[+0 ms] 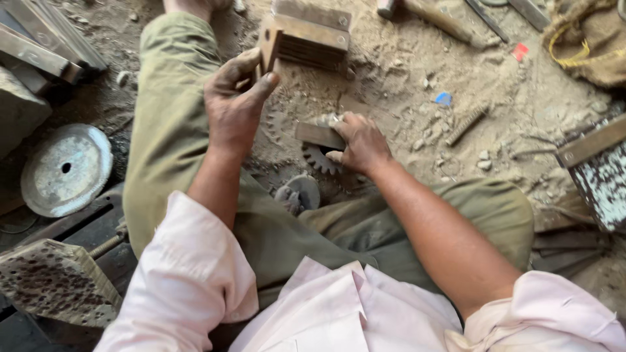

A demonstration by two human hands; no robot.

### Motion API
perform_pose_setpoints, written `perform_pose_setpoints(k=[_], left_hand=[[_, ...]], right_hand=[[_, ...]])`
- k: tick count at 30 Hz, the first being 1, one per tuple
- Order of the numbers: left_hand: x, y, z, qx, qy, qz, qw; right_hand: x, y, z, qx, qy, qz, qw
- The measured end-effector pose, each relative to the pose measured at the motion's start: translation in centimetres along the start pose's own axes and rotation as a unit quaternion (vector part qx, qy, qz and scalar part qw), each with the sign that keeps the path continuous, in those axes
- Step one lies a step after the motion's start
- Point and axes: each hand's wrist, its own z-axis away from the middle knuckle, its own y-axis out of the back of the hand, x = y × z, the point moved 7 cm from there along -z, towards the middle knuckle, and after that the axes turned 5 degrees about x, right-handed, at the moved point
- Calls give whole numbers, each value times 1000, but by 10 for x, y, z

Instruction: The person sits on the ground and repeatedly files the edges of small rectangular metal plates using a hand file. The person holds the plate against a gear-like object for stability while filing, then places the plate on a stack and picks up another.

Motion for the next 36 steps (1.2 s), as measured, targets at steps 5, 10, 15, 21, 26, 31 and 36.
perform_pose_setpoints(k=[5, 10, 15, 21, 26, 31, 36], left_hand=[[13, 23, -14, 84, 2, 37, 996], [10, 24, -17, 112, 23, 21, 993], [12, 17, -16, 115, 40, 36, 992], [13, 19, -15, 148, 57, 11, 987], [10, 18, -16, 145, 67, 24, 987], [2, 16, -13, 136, 55, 17, 989], [-8, 9, -12, 122, 74, 18, 990]], right_hand=[[-2, 1, -8, 31, 33, -67, 997], [22, 23, -41, 33, -5, -87, 996], [34, 70, -138, 89, -12, -86, 992], [22, 89, -224, 42, -24, -54, 997], [24, 70, -235, -86, -146, -83, 982], [15, 72, -234, -81, -105, -76, 988], [16, 74, -233, -108, -110, -53, 987]])
